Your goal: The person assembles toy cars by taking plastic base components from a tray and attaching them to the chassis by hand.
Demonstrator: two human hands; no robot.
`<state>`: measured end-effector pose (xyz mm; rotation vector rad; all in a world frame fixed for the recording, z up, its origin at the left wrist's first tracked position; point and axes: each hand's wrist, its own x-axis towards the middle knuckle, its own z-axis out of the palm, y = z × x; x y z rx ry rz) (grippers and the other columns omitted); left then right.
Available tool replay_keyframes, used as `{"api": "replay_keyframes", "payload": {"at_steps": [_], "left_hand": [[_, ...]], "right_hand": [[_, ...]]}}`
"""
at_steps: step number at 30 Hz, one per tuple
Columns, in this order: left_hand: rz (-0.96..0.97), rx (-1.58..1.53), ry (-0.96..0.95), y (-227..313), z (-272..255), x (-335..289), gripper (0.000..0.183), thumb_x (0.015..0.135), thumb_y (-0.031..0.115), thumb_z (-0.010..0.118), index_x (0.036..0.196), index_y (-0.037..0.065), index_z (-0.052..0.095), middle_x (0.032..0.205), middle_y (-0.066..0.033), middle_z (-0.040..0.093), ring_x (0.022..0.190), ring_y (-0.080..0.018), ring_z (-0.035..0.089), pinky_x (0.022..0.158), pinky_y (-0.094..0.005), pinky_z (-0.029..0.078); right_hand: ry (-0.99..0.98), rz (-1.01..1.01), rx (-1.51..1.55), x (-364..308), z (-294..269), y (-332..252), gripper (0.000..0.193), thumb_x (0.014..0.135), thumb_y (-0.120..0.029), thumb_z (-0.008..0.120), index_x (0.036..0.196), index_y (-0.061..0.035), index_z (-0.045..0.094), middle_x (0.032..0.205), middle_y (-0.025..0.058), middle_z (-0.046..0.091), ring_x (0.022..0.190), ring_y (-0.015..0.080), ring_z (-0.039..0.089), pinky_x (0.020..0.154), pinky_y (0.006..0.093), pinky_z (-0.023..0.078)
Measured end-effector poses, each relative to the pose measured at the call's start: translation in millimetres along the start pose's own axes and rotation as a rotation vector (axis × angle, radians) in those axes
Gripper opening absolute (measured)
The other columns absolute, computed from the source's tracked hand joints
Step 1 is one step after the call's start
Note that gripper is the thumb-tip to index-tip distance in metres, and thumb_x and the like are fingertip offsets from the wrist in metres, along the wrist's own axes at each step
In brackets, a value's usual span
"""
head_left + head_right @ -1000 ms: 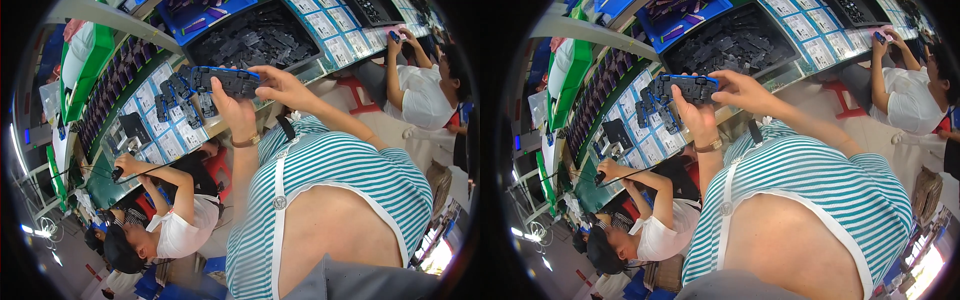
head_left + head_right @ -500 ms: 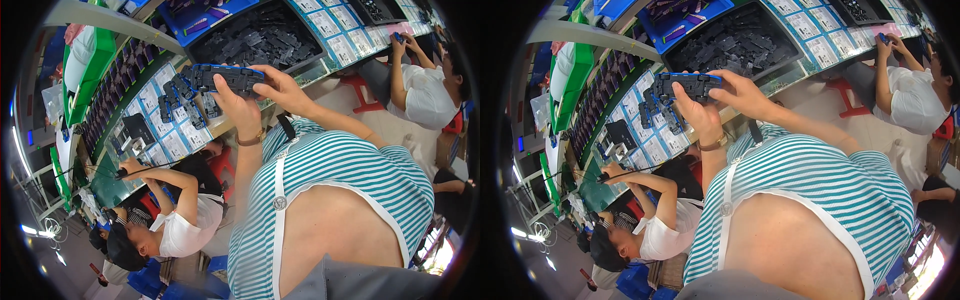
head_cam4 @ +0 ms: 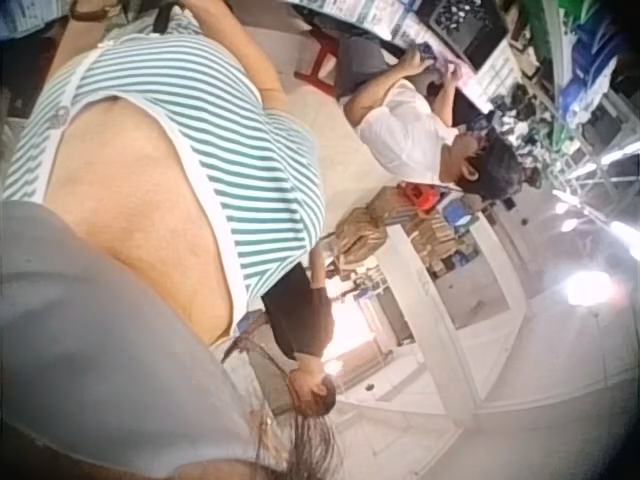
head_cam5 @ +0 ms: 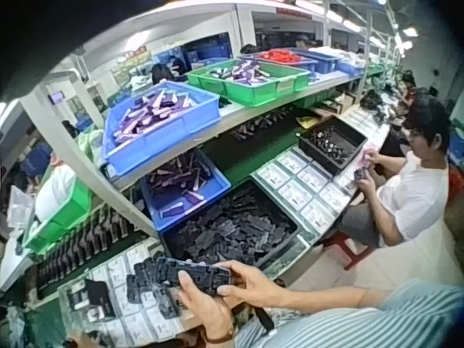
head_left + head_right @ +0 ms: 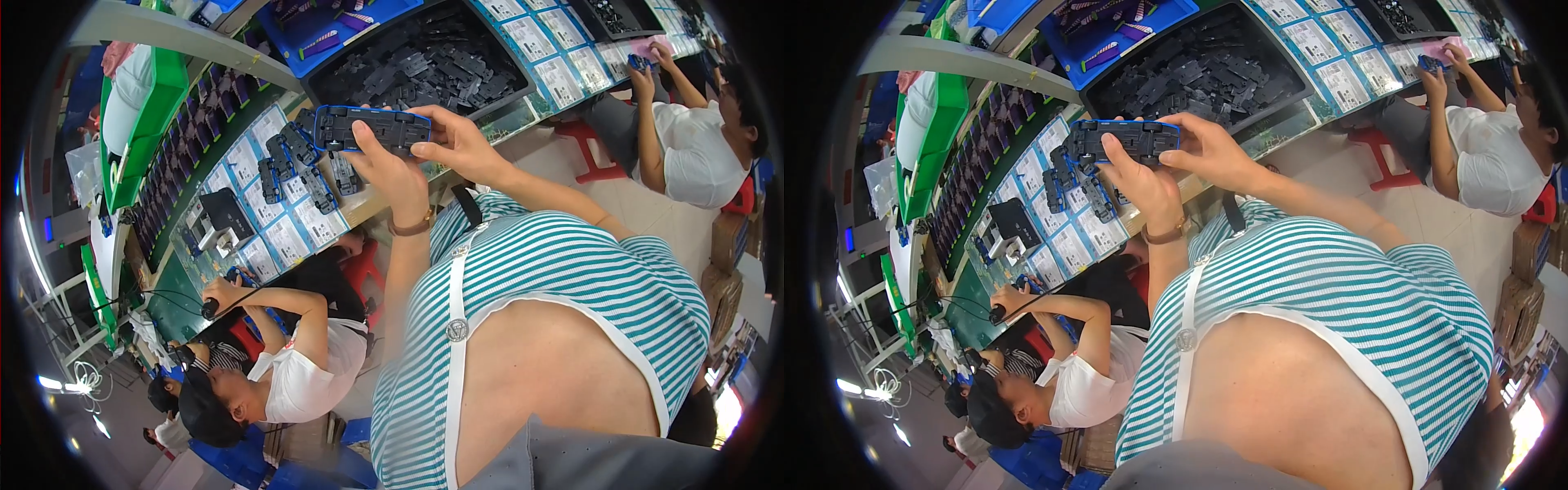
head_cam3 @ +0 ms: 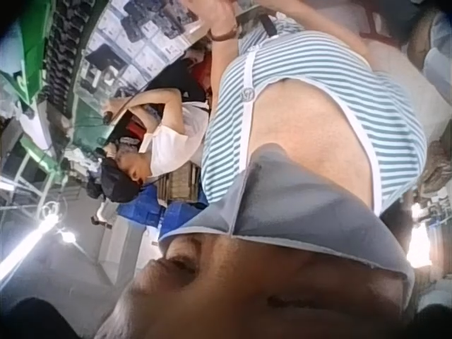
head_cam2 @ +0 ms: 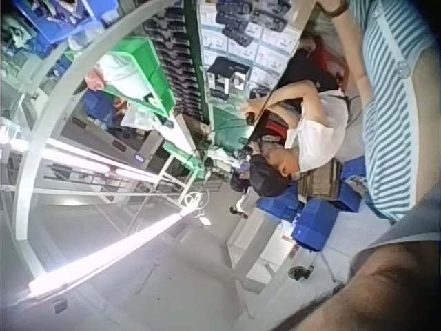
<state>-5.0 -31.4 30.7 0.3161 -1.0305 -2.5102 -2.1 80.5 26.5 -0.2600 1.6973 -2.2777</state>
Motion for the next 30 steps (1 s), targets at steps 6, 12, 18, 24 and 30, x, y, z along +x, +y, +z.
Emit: {"api": "replay_keyframes", "payload": {"at_steps": [6, 12, 18, 24, 30], "left_hand": [[0.082, 0.1, -0.019, 15.5, 11.8, -2.1, 0.047, 0.1, 0.032, 0.052, 0.136, 0.006, 0.037, 0.116, -0.0131, 0.054, 0.099, -0.0233, 0.06, 0.083, -0.0352, 0.055], [0.015, 0.028, 0.009, 17.1, 5.0, 5.6, 0.044, 0.1, 0.033, 0.051, 0.131, 0.003, 0.043, 0.124, -0.013, 0.054, 0.114, -0.0271, 0.056, 0.096, -0.0407, 0.048], [0.101, 0.095, 0.011, 31.5, -22.0, 25.6, 0.031, 0.099, 0.03, 0.054, 0.113, 0.002, 0.053, 0.102, -0.013, 0.063, 0.096, -0.027, 0.065, 0.082, -0.0383, 0.056], [0.023, 0.04, 0.004, 37.4, -40.8, 31.0, 0.028, 0.099, 0.024, 0.055, 0.117, 0.003, 0.052, 0.102, -0.0115, 0.063, 0.095, -0.0241, 0.065, 0.082, -0.0355, 0.055], [-0.112, 0.04, 0.023, 35.7, -69.0, 5.3, 0.042, 0.098, 0.017, 0.057, 0.133, 0.006, 0.038, 0.117, -0.0045, 0.054, 0.107, -0.0135, 0.054, 0.09, -0.0287, 0.045]], "right_hand": [[-0.09, -0.015, 0.002, 2.4, 1.1, -10.5, 0.055, 0.089, -0.014, 0.068, 0.136, 0.001, 0.043, 0.124, 0.0108, 0.056, 0.11, 0.017, 0.058, 0.092, 0.0338, 0.053], [0.023, 0.011, 0.082, 4.3, 3.9, -2.6, 0.041, 0.092, -0.009, 0.063, 0.129, 0.0, 0.049, 0.116, 0.0075, 0.061, 0.103, 0.0131, 0.062, 0.084, 0.028, 0.055], [-0.032, 0.017, 0.013, -2.3, 10.8, 3.8, 0.044, 0.093, -0.01, 0.061, 0.133, 0.0002, 0.046, 0.119, 0.008, 0.059, 0.104, 0.0115, 0.059, 0.09, 0.0269, 0.049], [-0.097, 0.026, -0.013, -1.3, 19.8, 15.3, 0.045, 0.094, -0.01, 0.06, 0.135, 0.0002, 0.045, 0.12, 0.0082, 0.058, 0.106, 0.0116, 0.057, 0.093, 0.0274, 0.047], [-0.041, 0.145, -0.027, 1.2, 33.2, 27.1, 0.044, 0.095, -0.012, 0.06, 0.135, -0.0015, 0.047, 0.116, 0.0061, 0.061, 0.103, 0.0102, 0.058, 0.088, 0.0273, 0.049]]}}
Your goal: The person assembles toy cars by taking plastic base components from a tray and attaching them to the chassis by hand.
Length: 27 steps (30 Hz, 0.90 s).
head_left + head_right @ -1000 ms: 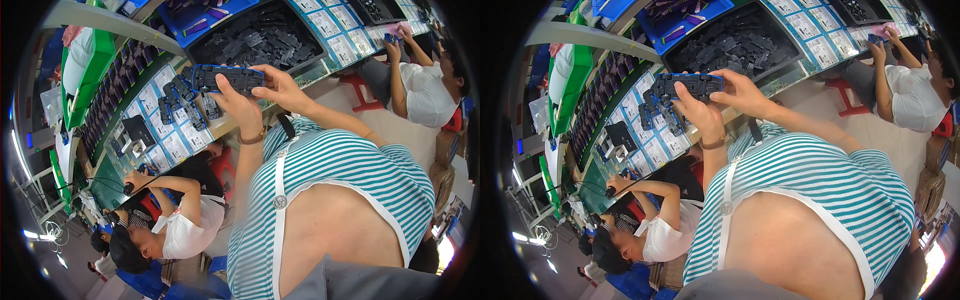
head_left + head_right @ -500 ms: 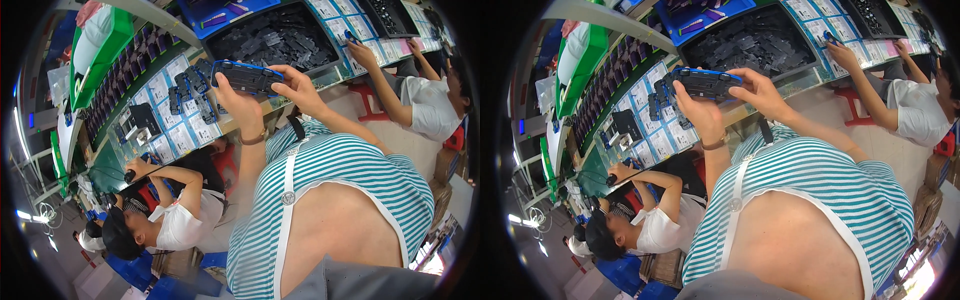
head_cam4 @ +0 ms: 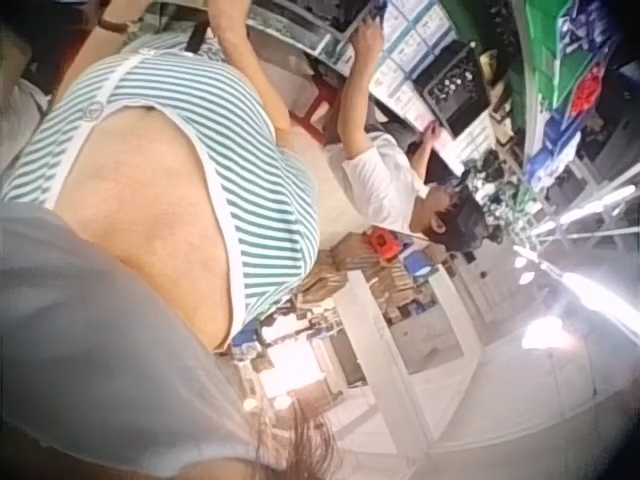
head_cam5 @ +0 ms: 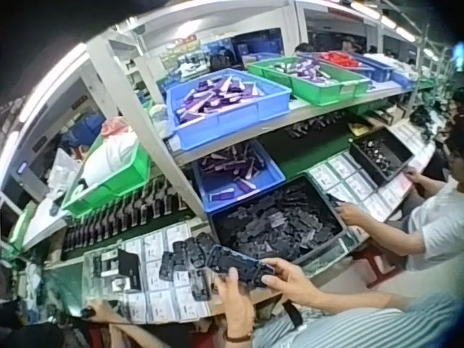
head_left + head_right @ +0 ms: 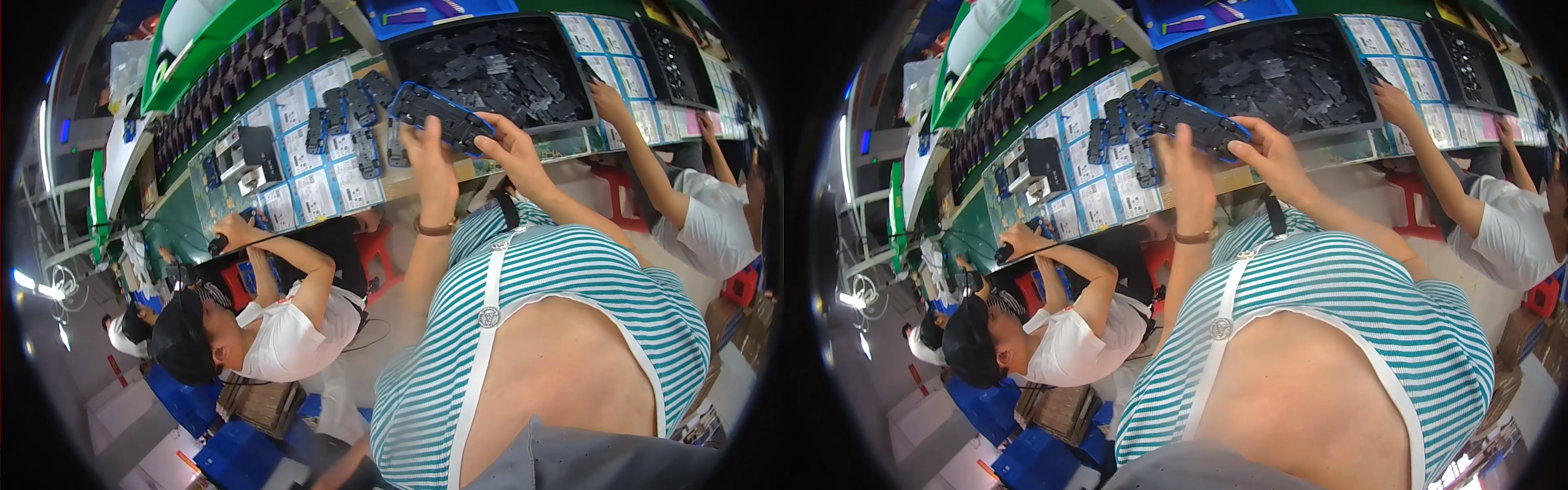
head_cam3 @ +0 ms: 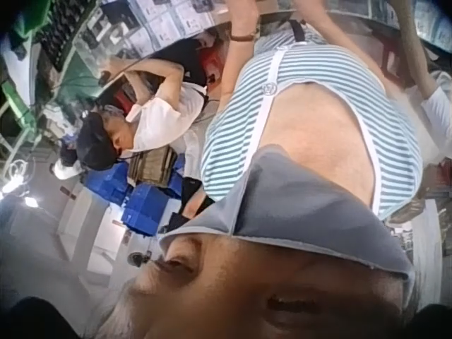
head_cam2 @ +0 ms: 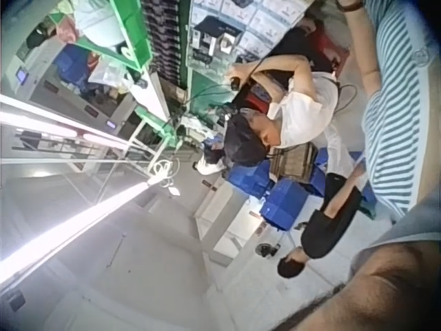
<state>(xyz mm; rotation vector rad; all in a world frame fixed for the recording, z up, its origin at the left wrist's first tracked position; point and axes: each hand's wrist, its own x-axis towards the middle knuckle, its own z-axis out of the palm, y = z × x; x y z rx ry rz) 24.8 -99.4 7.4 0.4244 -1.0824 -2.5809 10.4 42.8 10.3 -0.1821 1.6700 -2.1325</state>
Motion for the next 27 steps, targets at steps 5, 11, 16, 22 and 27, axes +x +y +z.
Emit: {"api": "replay_keyframes", "payload": {"at_steps": [5, 11, 16, 22, 27], "left_hand": [[0.027, 0.248, 0.227, 10.9, -56.2, 9.2, 0.044, 0.093, 0.021, 0.066, 0.127, 0.003, 0.046, 0.098, -0.0024, 0.059, 0.08, -0.0112, 0.058, 0.067, -0.0248, 0.048], [0.276, 0.953, 0.615, 8.0, -278.0, 82.4, 0.051, 0.09, 0.023, 0.066, 0.124, -0.012, 0.054, 0.114, -0.0236, 0.064, 0.1, -0.0281, 0.061, 0.09, -0.0355, 0.047], [0.127, 1.406, 0.602, -1.2, -382.9, 116.5, 0.047, 0.082, 0.036, 0.073, 0.101, -0.007, 0.068, 0.099, -0.0258, 0.068, 0.091, -0.0396, 0.063, 0.085, -0.0433, 0.048], [0.03, 1.258, 0.387, -41.2, -316.6, 139.9, 0.046, 0.094, 0.033, 0.057, 0.112, -0.009, 0.065, 0.105, -0.0218, 0.068, 0.091, -0.0298, 0.063, 0.084, -0.0366, 0.049], [-0.145, 1.647, 0.793, -16.9, -306.4, 118.5, 0.059, 0.096, 0.05, 0.043, 0.126, 0.003, 0.061, 0.123, -0.026, 0.06, 0.114, -0.0432, 0.055, 0.1, -0.0527, 0.04]], "right_hand": [[-0.149, 0.023, 0.009, 6.0, 5.9, 13.2, 0.052, 0.096, -0.016, 0.058, 0.142, -0.004, 0.037, 0.132, 0.0129, 0.051, 0.111, 0.0162, 0.058, 0.094, 0.0311, 0.048], [0.019, 0.022, -0.243, 17.3, -36.3, 8.8, 0.048, 0.097, -0.018, 0.055, 0.141, -0.0052, 0.042, 0.13, 0.0109, 0.053, 0.113, 0.0185, 0.056, 0.094, 0.0315, 0.046], [0.107, -0.06, -0.414, 18.4, -104.7, 11.7, 0.037, 0.096, -0.019, 0.059, 0.129, -0.0044, 0.055, 0.121, 0.0073, 0.06, 0.111, 0.014, 0.057, 0.092, 0.0284, 0.046], [0.578, -0.127, -0.627, -9.4, -240.8, 11.6, 0.034, 0.09, -0.022, 0.065, 0.119, -0.0045, 0.062, 0.111, 0.0091, 0.066, 0.097, 0.0186, 0.063, 0.085, 0.0329, 0.05], [0.823, -0.056, -1.073, 21.4, -340.3, 17.6, 0.053, 0.076, -0.021, 0.076, 0.123, -0.0069, 0.056, 0.116, 0.0168, 0.059, 0.112, 0.0346, 0.054, 0.096, 0.0421, 0.044]]}}
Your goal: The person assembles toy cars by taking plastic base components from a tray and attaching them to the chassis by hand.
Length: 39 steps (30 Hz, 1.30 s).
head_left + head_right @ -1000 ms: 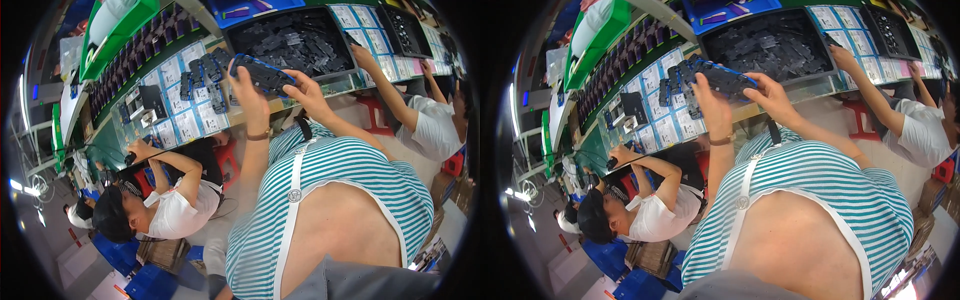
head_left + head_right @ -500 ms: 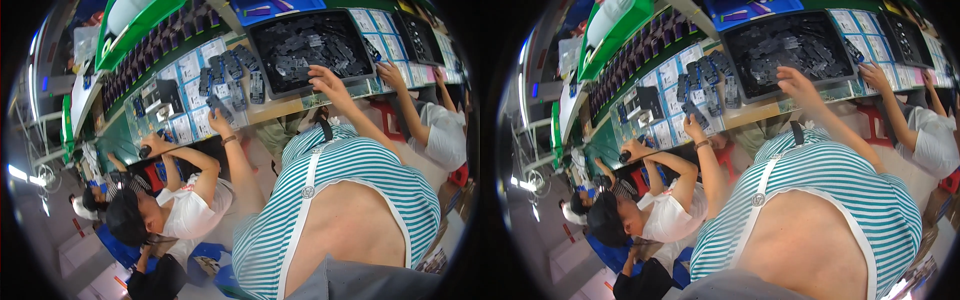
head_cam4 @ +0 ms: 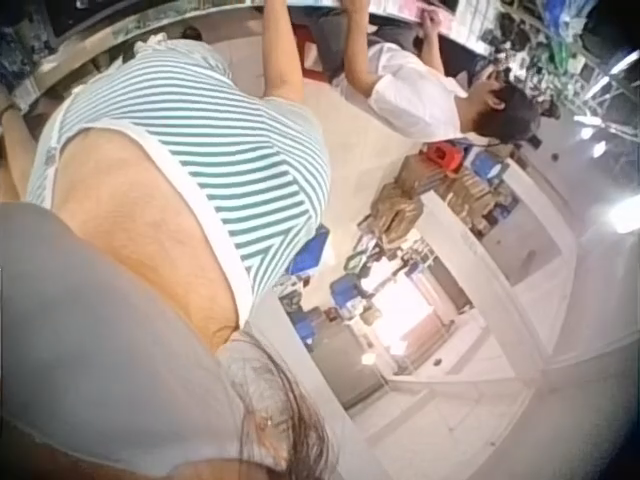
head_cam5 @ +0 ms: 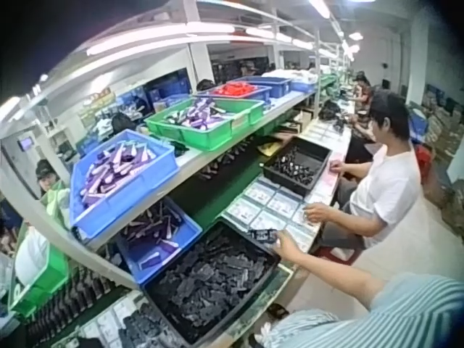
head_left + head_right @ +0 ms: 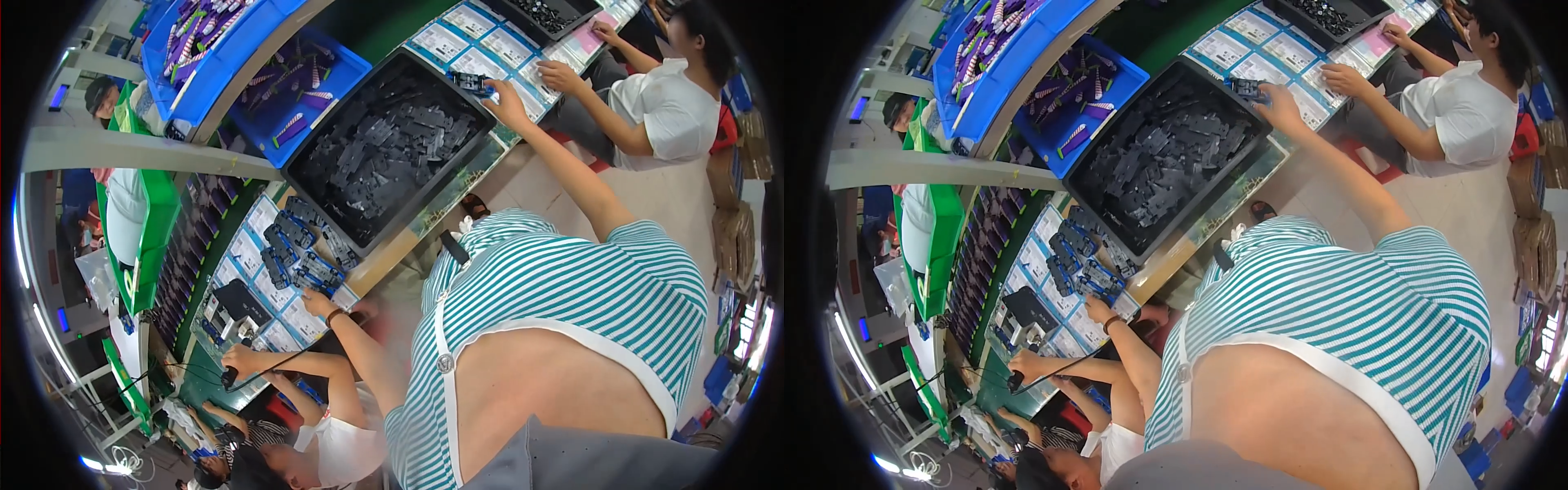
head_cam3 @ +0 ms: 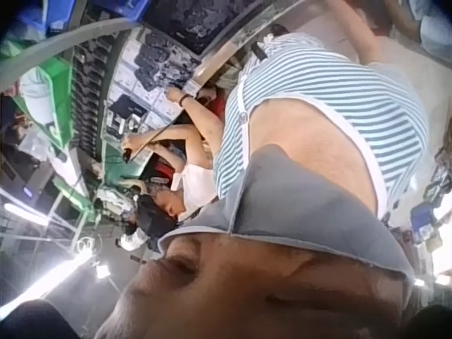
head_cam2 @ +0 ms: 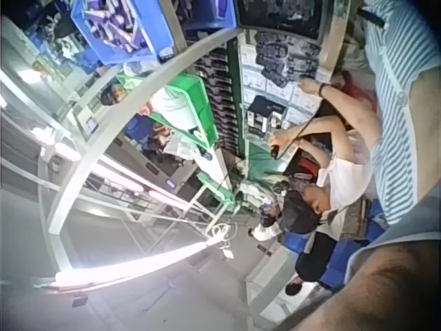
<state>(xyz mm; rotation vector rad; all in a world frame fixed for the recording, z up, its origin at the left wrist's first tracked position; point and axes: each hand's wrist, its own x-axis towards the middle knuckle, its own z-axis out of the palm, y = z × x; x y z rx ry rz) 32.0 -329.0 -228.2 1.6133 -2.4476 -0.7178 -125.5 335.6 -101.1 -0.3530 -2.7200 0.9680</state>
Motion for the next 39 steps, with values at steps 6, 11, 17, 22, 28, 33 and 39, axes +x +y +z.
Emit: {"api": "replay_keyframes", "payload": {"at_steps": [6, 11, 17, 22, 28, 33, 39], "left_hand": [[0.014, -0.19, 0.283, 32.8, -51.6, -61.8, 0.048, 0.093, 0.041, 0.053, 0.119, 0.002, 0.064, 0.123, -0.0255, 0.059, 0.115, -0.0408, 0.054, 0.1, -0.0501, 0.038], [0.203, -0.624, 0.208, 112.5, -64.7, -138.8, 0.037, 0.097, 0.019, 0.053, 0.122, -0.008, 0.056, 0.12, -0.0166, 0.059, 0.111, -0.0251, 0.056, 0.099, -0.0346, 0.042], [0.21, -1.064, -0.136, 174.9, -43.0, -235.1, 0.037, 0.101, 0.033, 0.047, 0.127, 0.006, 0.052, 0.123, -0.0076, 0.056, 0.116, -0.0196, 0.05, 0.099, -0.04, 0.038], [-0.149, -1.55, -1.031, 238.3, 0.4, -318.9, 0.048, 0.101, 0.045, 0.043, 0.128, 0.007, 0.052, 0.128, -0.0125, 0.056, 0.122, -0.027, 0.05, 0.106, -0.0443, 0.04], [-0.459, -1.649, -1.499, 249.6, 29.0, -355.8, 0.067, 0.096, 0.065, 0.028, 0.139, 0.016, 0.045, 0.143, -0.0114, 0.045, 0.131, -0.0322, 0.042, 0.111, -0.0533, 0.028], [-0.431, -1.819, -1.377, 223.4, 22.6, -335.3, 0.066, 0.094, 0.065, 0.034, 0.14, 0.018, 0.046, 0.142, -0.0083, 0.047, 0.131, -0.0299, 0.043, 0.112, -0.0546, 0.026], [-0.445, -1.893, -1.155, 209.2, -2.2, -326.0, 0.068, 0.092, 0.065, 0.04, 0.137, 0.015, 0.05, 0.14, -0.0101, 0.05, 0.128, -0.0336, 0.046, 0.112, -0.0547, 0.028]], "right_hand": [[0.012, -0.248, -0.366, 64.3, 48.9, 45.8, 0.09, 0.064, -0.02, 0.082, 0.142, -0.0129, 0.037, 0.127, 0.0216, 0.049, 0.119, 0.0415, 0.046, 0.101, 0.0527, 0.039], [-0.179, -0.224, -0.397, 79.8, 61.3, 78.6, 0.074, 0.068, -0.016, 0.077, 0.135, -0.0075, 0.045, 0.112, 0.0179, 0.06, 0.111, 0.0369, 0.054, 0.099, 0.0472, 0.041], [0.074, -0.297, -0.307, 73.5, 11.7, 64.2, 0.063, 0.069, -0.018, 0.074, 0.126, -0.0006, 0.053, 0.104, 0.0208, 0.063, 0.102, 0.0373, 0.059, 0.088, 0.0444, 0.048], [-0.035, -0.345, -0.126, 21.9, -31.9, -36.0, 0.067, 0.07, -0.027, 0.076, 0.129, -0.0059, 0.053, 0.111, 0.0181, 0.063, 0.105, 0.0354, 0.059, 0.089, 0.0422, 0.049], [-0.307, -0.585, 0.061, -71.6, -11.0, -129.4, 0.065, 0.066, -0.029, 0.079, 0.123, -0.0056, 0.057, 0.108, 0.0176, 0.063, 0.101, 0.0357, 0.06, 0.09, 0.0431, 0.048], [-0.418, -0.677, 0.216, -84.3, 10.0, -143.3, 0.044, 0.084, -0.033, 0.068, 0.117, -0.0053, 0.06, 0.113, 0.016, 0.062, 0.112, 0.0347, 0.056, 0.093, 0.0415, 0.047], [-0.188, -0.538, -0.236, -1.6, 61.6, -82.5, 0.043, 0.078, -0.039, 0.073, 0.094, 0.0002, 0.063, 0.097, 0.0168, 0.06, 0.093, 0.0349, 0.061, 0.078, 0.042, 0.053]]}}
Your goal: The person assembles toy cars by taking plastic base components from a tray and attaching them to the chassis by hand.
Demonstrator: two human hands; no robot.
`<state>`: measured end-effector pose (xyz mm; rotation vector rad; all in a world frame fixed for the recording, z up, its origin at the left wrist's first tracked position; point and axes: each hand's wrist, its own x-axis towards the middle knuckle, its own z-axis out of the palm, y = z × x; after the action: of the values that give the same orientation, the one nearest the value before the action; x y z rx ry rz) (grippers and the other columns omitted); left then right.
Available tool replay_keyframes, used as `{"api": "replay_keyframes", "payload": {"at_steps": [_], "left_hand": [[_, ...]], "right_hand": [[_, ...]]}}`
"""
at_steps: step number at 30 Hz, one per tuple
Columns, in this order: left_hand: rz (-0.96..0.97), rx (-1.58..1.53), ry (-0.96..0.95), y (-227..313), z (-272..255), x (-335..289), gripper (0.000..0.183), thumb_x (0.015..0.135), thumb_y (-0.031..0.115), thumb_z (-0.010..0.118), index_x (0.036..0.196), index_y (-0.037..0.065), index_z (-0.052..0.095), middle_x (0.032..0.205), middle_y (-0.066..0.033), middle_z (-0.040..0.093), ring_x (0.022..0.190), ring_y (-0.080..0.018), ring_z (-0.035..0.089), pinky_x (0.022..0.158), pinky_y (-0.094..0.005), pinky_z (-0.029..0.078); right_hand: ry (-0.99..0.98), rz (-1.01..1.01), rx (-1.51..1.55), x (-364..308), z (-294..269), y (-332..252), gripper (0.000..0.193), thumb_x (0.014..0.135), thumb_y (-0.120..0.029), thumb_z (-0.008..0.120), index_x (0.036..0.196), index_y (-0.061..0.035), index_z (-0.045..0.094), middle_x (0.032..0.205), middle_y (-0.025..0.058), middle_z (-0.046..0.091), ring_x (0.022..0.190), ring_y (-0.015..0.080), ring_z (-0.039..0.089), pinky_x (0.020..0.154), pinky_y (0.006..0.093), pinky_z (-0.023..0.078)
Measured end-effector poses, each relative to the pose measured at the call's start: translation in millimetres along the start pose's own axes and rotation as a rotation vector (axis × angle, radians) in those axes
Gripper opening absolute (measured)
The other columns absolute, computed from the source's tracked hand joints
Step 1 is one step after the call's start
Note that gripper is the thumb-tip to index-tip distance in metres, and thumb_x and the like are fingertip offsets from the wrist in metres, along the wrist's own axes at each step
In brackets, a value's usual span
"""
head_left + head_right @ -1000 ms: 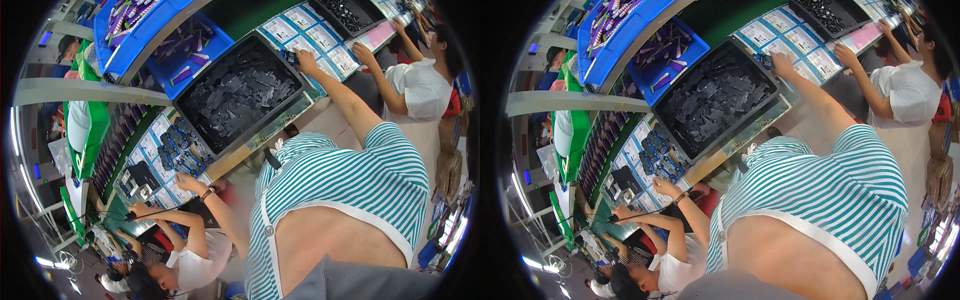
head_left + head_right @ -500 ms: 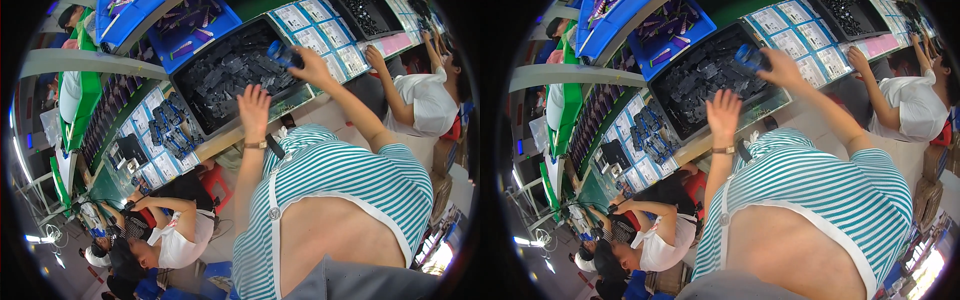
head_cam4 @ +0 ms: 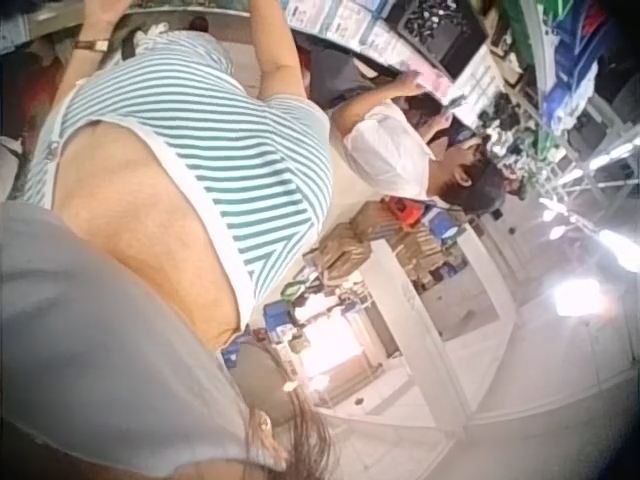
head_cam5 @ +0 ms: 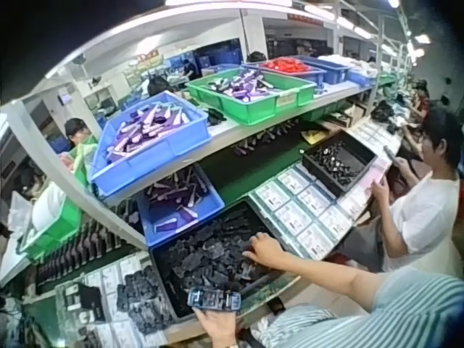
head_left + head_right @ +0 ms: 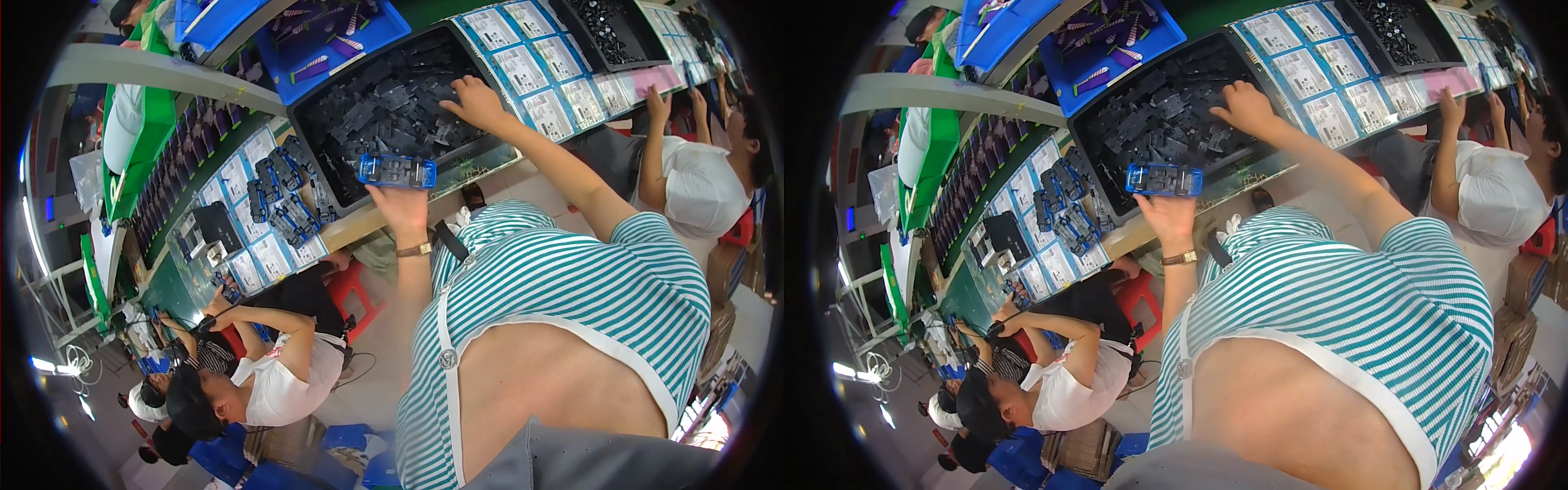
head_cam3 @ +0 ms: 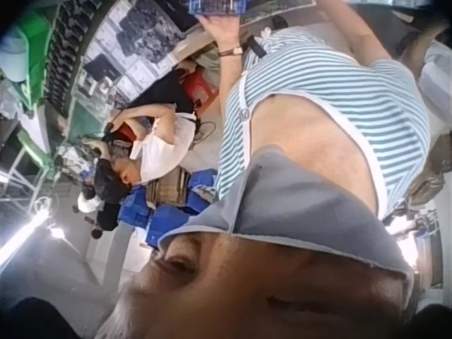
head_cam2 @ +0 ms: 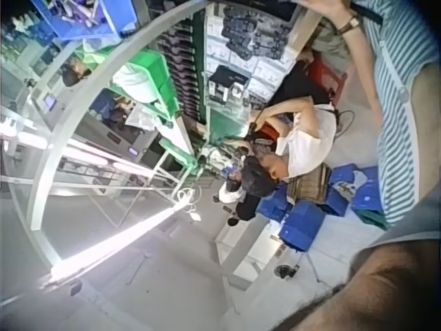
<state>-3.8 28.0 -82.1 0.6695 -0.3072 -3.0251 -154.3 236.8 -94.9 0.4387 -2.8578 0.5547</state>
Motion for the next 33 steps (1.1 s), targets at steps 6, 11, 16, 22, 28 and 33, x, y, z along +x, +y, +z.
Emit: {"api": "replay_keyframes", "payload": {"at_steps": [6, 11, 16, 22, 28, 33], "left_hand": [[0.074, 0.001, -0.029, 19.9, 3.9, -13.5, 0.067, 0.093, 0.062, 0.043, 0.134, 0.01, 0.052, 0.131, -0.0157, 0.055, 0.124, -0.0382, 0.048, 0.11, -0.0547, 0.031], [0.063, -0.027, -0.088, 32.4, 18.7, -27.8, 0.068, 0.094, 0.064, 0.039, 0.134, 0.009, 0.051, 0.132, -0.0144, 0.054, 0.124, -0.0344, 0.048, 0.11, -0.0506, 0.031], [0.034, -0.046, -0.138, 38.2, 37.4, -34.4, 0.067, 0.095, 0.063, 0.038, 0.134, 0.01, 0.051, 0.133, -0.0135, 0.054, 0.124, -0.0338, 0.048, 0.11, -0.0502, 0.032], [0.068, -0.024, -0.074, 35.8, 60.0, -40.3, 0.065, 0.097, 0.061, 0.037, 0.134, 0.009, 0.051, 0.134, -0.0118, 0.054, 0.123, -0.0347, 0.048, 0.111, -0.0529, 0.031], [0.068, -0.054, -0.078, 38.7, 67.3, -42.2, 0.067, 0.096, 0.06, 0.039, 0.135, 0.006, 0.05, 0.136, -0.0134, 0.052, 0.125, -0.0371, 0.047, 0.112, -0.0534, 0.03], [0.058, -0.038, -0.074, 46.1, 62.0, -45.0, 0.067, 0.096, 0.06, 0.039, 0.136, 0.006, 0.049, 0.136, -0.0137, 0.051, 0.126, -0.0373, 0.046, 0.111, -0.0563, 0.029]], "right_hand": [[-0.114, 0.08, -0.183, 10.8, 40.7, 6.1, 0.055, 0.077, -0.043, 0.073, 0.111, -0.001, 0.063, 0.096, 0.0144, 0.065, 0.096, 0.031, 0.061, 0.079, 0.0396, 0.053], [0.061, -0.027, 0.007, 7.4, 17.0, -20.4, 0.051, 0.078, -0.031, 0.075, 0.12, -0.0063, 0.061, 0.106, 0.0105, 0.061, 0.098, 0.0293, 0.059, 0.08, 0.0383, 0.052], [0.223, -0.193, 0.229, 8.2, -39.2, -59.6, 0.055, 0.077, -0.022, 0.077, 0.126, -0.0098, 0.058, 0.112, 0.0113, 0.058, 0.101, 0.0303, 0.059, 0.081, 0.0379, 0.052], [0.278, -0.28, 0.361, -9.6, -95.5, -102.7, 0.056, 0.074, -0.021, 0.08, 0.125, -0.0079, 0.06, 0.112, 0.0118, 0.058, 0.1, 0.0299, 0.06, 0.082, 0.0365, 0.051], [0.256, -0.268, 0.473, -20.2, -109.2, -123.0, 0.054, 0.074, -0.022, 0.079, 0.122, -0.0069, 0.061, 0.109, 0.0115, 0.059, 0.096, 0.0299, 0.061, 0.082, 0.0361, 0.051], [0.012, 0.127, 0.863, -4.3, -78.6, -97.3, 0.058, 0.079, -0.036, 0.075, 0.123, -0.0032, 0.057, 0.106, 0.0136, 0.064, 0.094, 0.0232, 0.064, 0.081, 0.0321, 0.051]]}}
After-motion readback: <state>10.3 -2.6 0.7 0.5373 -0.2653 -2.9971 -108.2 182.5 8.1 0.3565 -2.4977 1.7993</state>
